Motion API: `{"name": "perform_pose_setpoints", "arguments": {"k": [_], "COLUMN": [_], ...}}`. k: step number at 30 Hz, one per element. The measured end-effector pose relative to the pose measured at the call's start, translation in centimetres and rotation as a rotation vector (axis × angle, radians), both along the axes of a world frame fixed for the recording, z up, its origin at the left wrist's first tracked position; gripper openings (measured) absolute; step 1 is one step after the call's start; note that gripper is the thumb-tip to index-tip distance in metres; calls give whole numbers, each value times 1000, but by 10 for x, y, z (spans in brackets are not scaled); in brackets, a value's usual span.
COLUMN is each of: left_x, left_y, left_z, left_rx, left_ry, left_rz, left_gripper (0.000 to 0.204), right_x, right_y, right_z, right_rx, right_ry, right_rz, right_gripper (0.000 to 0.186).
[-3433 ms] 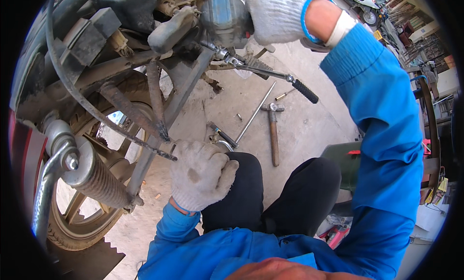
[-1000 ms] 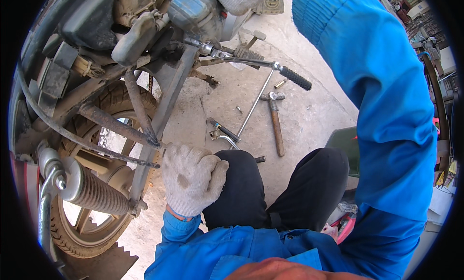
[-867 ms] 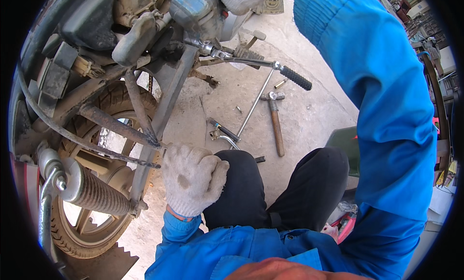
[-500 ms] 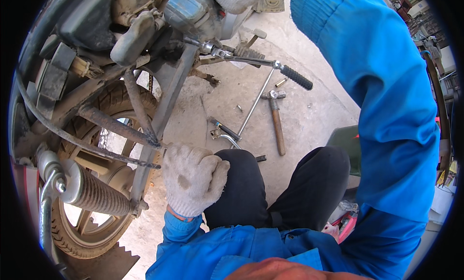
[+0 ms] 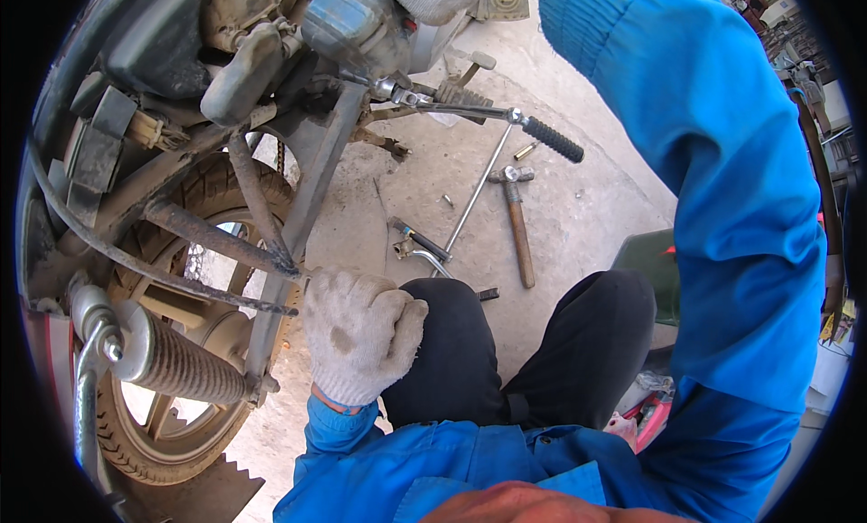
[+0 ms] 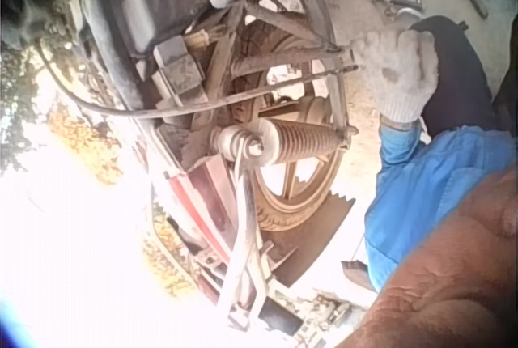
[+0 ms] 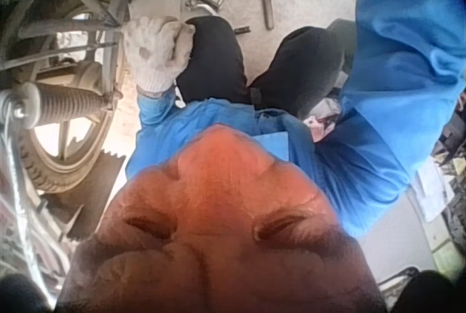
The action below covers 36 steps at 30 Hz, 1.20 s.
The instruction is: The person is repairing a motorcycle engine. They use various tools to remove and adjust parts of the engine, including the carburetor and spark plug.
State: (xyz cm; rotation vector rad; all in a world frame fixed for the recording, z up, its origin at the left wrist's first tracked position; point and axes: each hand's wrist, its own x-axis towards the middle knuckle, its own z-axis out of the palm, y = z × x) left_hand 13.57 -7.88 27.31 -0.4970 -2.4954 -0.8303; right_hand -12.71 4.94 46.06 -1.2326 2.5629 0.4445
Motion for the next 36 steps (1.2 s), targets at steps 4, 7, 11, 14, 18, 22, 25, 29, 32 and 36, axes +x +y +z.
{"name": "perform_pose_setpoints", "arguments": {"k": [4, 7, 11, 14, 18, 22, 25, 29, 32, 36], "left_x": [0, 0, -1, 0, 0, 0, -1, 0, 0, 0], "left_y": [0, -1, -1, -1, -1, -1, -1, -1, -1, -1], "left_z": [0, 0, 1, 1, 0, -1, -1, 0, 0, 0], "left_rx": [10, 10, 1, 0, 3, -3, -2, -5, 5, 9], "left_ry": [1, 1, -14, -13, -9, -15, -19, -29, -30, -27], "left_rz": [0, -10, -16, -14, -9, -15, -13, -8, -3, -10], "left_gripper": [18, 17, 17, 17, 17, 17, 17, 16, 16, 16], "right_x": [0, 0, -1, -1, -1, -1, -1, -1, -1, -1], "right_y": [-1, 0, 1, 1, 1, 2, 2, 2, 1, 0], "right_z": [0, 0, 0, 0, -1, -1, -1, -1, -2, -2], "right_rx": [-1, -2, -7, -6, -4, -1, -3, 0, -1, 2], "right_ry": [1, 3, 0, -1, -3, -3, -4, -4, -5, -4], "right_rz": [3, 3, -2, 1, -1, 1, -1, 0, -2, 0], "right_gripper": [35, 35, 35, 35, 35, 35, 35, 36, 36, 36]}}
